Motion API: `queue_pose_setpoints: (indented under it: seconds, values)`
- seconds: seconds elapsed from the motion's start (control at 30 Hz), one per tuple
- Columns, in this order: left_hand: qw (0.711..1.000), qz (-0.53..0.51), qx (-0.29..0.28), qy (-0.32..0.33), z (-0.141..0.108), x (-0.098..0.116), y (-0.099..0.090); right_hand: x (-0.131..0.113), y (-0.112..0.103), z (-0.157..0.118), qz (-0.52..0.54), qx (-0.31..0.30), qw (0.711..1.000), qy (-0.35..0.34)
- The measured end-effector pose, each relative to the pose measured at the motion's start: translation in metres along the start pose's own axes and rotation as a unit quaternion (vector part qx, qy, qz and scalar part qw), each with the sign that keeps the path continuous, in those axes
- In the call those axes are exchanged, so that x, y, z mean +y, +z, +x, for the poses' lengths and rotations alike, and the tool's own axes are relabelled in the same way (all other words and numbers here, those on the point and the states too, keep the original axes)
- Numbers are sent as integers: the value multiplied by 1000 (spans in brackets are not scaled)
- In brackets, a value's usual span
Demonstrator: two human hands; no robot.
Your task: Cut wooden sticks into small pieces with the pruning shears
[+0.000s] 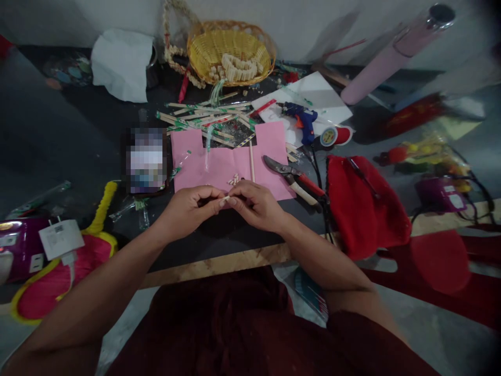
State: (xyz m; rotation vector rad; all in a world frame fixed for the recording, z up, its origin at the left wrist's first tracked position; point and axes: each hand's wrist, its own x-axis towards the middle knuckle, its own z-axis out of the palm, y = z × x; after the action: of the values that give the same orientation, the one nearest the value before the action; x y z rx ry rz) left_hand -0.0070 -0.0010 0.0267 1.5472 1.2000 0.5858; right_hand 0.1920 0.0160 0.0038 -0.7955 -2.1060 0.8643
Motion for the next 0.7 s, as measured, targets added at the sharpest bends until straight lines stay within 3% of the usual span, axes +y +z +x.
queue_pose_setpoints:
  seconds: [0.2, 0.43, 0.7]
  values:
    - [997, 59, 14, 43, 0, -3, 4, -1, -1, 0, -5, -1, 1000, 6]
    - [982, 143, 95, 82, -3, -7, 8, 0, 2, 0, 22, 26, 999, 19]
    - [985, 113, 106, 76, -3, -5, 6, 0, 5, -1, 72, 18, 995, 65]
